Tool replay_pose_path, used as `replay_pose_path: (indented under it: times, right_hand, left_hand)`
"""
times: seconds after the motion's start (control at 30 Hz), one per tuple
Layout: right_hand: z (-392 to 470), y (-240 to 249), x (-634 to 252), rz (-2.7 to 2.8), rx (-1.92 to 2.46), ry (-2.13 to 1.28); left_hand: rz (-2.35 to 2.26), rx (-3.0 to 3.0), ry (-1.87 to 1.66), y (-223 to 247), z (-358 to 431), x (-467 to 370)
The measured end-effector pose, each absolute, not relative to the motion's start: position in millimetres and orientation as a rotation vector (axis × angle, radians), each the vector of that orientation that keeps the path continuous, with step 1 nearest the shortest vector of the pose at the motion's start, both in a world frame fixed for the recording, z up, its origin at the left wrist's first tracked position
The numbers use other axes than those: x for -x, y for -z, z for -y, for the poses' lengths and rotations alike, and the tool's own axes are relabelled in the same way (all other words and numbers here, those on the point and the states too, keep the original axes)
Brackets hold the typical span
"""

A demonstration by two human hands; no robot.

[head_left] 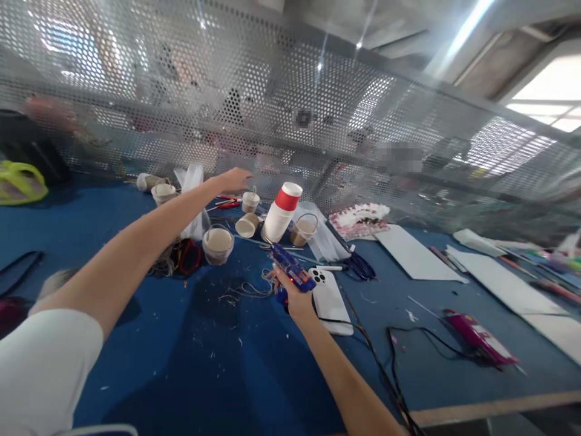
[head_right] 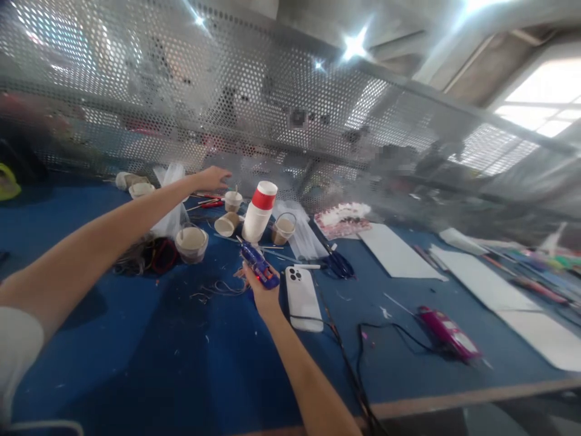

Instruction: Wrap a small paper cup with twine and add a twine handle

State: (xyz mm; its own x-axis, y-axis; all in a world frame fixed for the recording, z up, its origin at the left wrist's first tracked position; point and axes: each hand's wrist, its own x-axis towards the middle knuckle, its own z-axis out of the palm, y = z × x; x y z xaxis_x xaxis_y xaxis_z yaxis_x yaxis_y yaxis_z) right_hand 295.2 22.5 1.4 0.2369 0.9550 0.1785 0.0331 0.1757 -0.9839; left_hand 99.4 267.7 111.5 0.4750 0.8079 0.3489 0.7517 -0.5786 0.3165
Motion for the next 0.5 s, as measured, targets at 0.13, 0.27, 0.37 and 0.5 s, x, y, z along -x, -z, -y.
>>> replay_pose_path:
  times: [0.13, 0.27, 0.37, 0.5]
  right_hand:
    - [-22, -2, -296, 1.127, 1.216, -0.879]
    - [-23, -2, -297, 1.162, 1.21, -0.851]
    - [-24, -1, -297, 1.156, 1.194, -0.844]
    - [-25, 0, -296, 1.157, 1.188, -0.836]
  left_hand:
    - [-1.162, -2.659, -0.73, -78, -264, -90]
    - [-0.912, -2.348, -0.622, -42, -249, -72]
    - [-0.929, -2.195, -0.696, -26, -243, -65]
    - [-0.936, -2.002, -0.876, -18, -246, -65]
